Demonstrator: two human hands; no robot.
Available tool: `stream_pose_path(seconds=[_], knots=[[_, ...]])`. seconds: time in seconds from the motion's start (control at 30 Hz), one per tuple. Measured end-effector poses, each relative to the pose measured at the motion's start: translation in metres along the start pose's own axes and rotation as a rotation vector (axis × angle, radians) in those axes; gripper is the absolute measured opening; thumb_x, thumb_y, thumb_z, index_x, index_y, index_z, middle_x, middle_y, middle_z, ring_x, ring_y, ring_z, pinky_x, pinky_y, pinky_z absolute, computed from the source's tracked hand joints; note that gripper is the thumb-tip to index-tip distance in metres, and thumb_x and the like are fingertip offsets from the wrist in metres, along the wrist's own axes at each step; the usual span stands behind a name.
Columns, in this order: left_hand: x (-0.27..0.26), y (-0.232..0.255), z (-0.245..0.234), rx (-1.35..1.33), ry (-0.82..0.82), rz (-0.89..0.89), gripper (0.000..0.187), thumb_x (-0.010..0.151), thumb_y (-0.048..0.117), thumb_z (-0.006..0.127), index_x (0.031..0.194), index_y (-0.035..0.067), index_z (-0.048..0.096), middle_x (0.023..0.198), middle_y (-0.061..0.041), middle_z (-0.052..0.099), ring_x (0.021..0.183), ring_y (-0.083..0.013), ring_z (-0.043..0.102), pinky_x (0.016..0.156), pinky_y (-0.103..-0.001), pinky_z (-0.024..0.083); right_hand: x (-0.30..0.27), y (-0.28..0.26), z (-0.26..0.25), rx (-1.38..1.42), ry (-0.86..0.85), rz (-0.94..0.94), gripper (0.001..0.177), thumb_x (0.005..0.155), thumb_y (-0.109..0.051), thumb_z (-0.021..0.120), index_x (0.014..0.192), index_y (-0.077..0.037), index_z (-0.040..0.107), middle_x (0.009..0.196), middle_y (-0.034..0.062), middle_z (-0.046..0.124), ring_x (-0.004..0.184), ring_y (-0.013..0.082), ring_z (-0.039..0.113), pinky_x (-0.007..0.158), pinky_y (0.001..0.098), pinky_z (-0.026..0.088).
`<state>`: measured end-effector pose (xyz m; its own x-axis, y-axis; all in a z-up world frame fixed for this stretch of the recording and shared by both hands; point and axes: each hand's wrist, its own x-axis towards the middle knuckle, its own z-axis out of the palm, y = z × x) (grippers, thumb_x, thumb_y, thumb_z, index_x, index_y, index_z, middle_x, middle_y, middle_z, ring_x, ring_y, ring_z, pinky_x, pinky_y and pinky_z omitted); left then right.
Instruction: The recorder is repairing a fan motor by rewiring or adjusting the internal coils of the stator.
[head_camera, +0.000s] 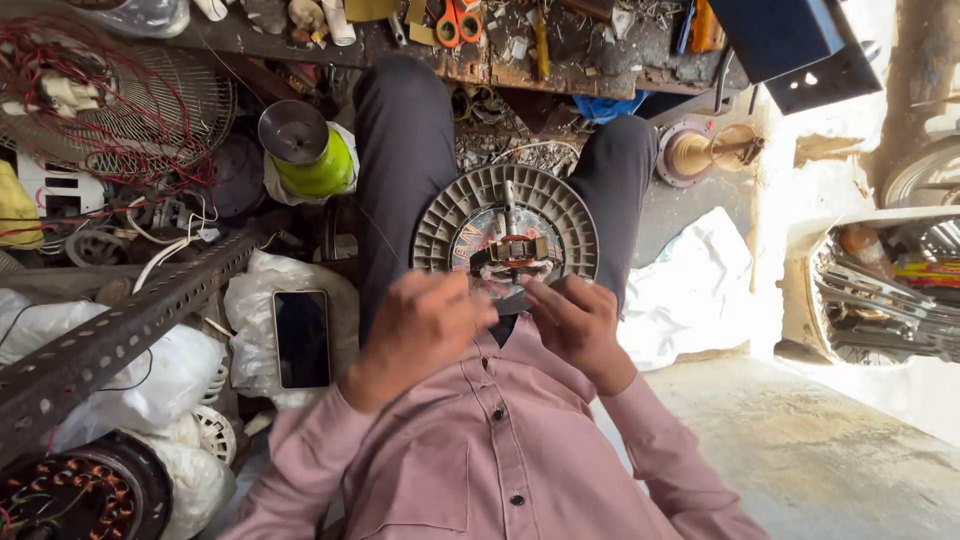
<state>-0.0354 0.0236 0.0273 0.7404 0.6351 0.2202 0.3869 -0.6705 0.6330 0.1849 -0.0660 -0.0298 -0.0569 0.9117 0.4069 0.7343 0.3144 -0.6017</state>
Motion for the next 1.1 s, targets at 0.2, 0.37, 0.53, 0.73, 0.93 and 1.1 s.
stream_pose_path(seconds=[0.2, 0.37, 0.53, 0.73, 0.93, 1.1], knots=[[0.053, -0.040, -0.008, 0.010, 0.085, -0.002, 0.015, 0.089, 0.020, 0.077, 0.081, 0.007, 0.073, 0.078, -0.009, 0.062, 0.068, -0.0301, 0.063, 0.064, -0.043, 0.047, 0.006, -0.025, -0.005, 0.014, -0.093, 0.200, 0.047, 0.084, -0.007, 0.079, 0.130, -0.009, 0.067, 0.079, 0.0092, 0.054, 0.064, 0.0274, 0.056, 0.059, 0.0399, 0.046], [0.084, -0.071, 0.008, -0.030, -0.020, -0.045, 0.017, 0.083, 0.026, 0.081, 0.083, 0.010, 0.076, 0.083, -0.008, 0.066, 0.073, -0.0325, 0.066, 0.067, -0.044, 0.049, 0.022, -0.025, -0.015, 0.107, -0.142, 0.212, 0.043, 0.084, -0.010, 0.080, 0.126, -0.006, 0.069, 0.074, 0.0074, 0.058, 0.058, 0.0243, 0.059, 0.054, 0.0376, 0.047], [0.101, -0.091, 0.025, -0.012, -0.063, -0.033, 0.026, 0.080, 0.034, 0.084, 0.080, 0.010, 0.074, 0.081, -0.007, 0.067, 0.074, -0.0309, 0.066, 0.071, -0.044, 0.048, 0.044, 0.059, 0.010, 0.323, 0.087, 0.389, 0.015, 0.093, -0.012, 0.081, 0.083, -0.005, 0.073, 0.066, 0.0043, 0.064, 0.056, 0.0117, 0.057, 0.055, 0.0284, 0.041], [0.117, -0.080, 0.024, 0.380, 0.167, 0.201, 0.021, 0.082, 0.029, 0.081, 0.077, 0.012, 0.070, 0.080, -0.001, 0.060, 0.082, -0.0231, 0.062, 0.083, -0.041, 0.045, 0.102, 0.117, 0.047, 1.066, -0.596, 0.519, 0.014, 0.087, -0.007, 0.077, 0.099, 0.002, 0.075, 0.090, -0.0005, 0.076, 0.081, 0.0040, 0.067, 0.077, 0.0220, 0.054], [0.072, -0.008, 0.019, 0.142, 0.080, 0.204, 0.009, 0.089, 0.016, 0.076, 0.081, 0.018, 0.076, 0.071, -0.001, 0.058, 0.071, -0.0177, 0.058, 0.071, -0.040, 0.039, 0.081, 0.131, 0.027, 1.039, -0.506, 0.269, 0.009, 0.093, -0.002, 0.074, 0.101, 0.002, 0.076, 0.093, 0.0041, 0.073, 0.084, 0.0081, 0.064, 0.076, 0.0242, 0.052], [0.019, 0.014, 0.034, -0.022, -0.070, 0.077, 0.036, 0.088, 0.019, 0.074, 0.119, 0.000, 0.070, 0.092, -0.009, 0.063, 0.083, -0.0258, 0.064, 0.077, -0.042, 0.046, 0.092, 0.097, 0.000, 0.763, -0.544, 0.125, 0.011, 0.091, -0.001, 0.074, 0.101, 0.001, 0.077, 0.090, 0.0085, 0.073, 0.082, 0.0138, 0.068, 0.074, 0.0253, 0.054]])
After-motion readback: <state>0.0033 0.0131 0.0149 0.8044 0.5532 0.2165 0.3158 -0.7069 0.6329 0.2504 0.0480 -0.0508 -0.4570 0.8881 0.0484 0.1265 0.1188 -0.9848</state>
